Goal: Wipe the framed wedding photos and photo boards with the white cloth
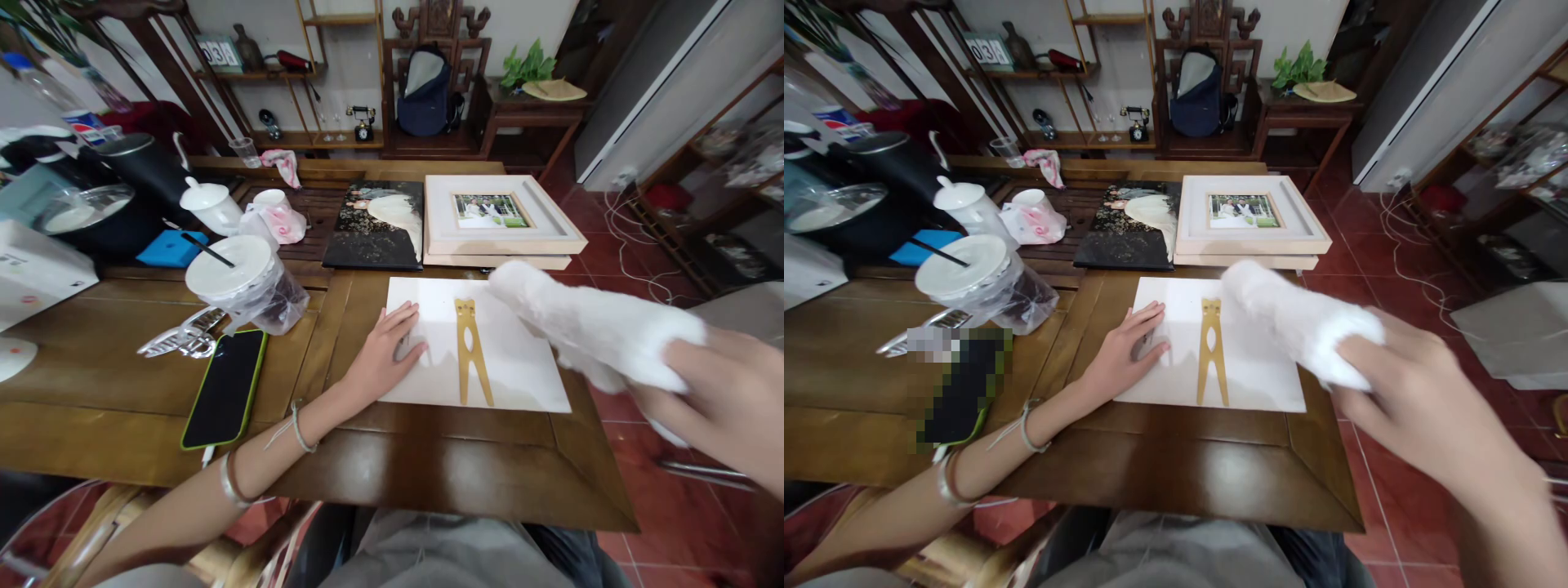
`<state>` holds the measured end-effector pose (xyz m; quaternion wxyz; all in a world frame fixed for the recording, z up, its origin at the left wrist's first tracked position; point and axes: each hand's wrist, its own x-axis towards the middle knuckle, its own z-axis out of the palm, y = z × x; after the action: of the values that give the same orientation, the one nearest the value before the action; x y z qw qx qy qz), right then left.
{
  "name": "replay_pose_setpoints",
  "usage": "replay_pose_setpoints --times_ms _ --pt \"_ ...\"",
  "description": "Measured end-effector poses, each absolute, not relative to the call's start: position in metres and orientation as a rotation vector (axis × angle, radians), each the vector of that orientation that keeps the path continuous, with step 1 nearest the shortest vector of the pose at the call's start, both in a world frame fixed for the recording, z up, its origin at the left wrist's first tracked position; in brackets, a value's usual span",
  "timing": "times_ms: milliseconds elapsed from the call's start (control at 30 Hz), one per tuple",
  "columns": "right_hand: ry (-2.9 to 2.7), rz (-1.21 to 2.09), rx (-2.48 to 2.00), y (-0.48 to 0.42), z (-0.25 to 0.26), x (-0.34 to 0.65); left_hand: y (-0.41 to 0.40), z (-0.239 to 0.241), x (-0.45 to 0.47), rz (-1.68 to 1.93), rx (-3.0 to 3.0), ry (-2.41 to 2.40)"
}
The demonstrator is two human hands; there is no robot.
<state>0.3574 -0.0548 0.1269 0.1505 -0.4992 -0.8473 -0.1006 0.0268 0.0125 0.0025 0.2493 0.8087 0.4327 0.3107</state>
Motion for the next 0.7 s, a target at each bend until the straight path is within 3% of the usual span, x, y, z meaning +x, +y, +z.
replay_pose_setpoints --times_ms 133,333,700 --pt "-2.582 -0.509 -1.244 0.002 0.097 0.337 0.013 0.003 0.027 0.837 2.196 1.187" --pt "-2.656 -0.196 -1.307 0.021 0.053 0.324 0.012 0.003 0.027 0.834 2.191 1.187" --pt "-2.823 0.139 -1.287 -0.065 0.085 0.323 0.013 0.002 0.026 0.863 2.203 1.179"
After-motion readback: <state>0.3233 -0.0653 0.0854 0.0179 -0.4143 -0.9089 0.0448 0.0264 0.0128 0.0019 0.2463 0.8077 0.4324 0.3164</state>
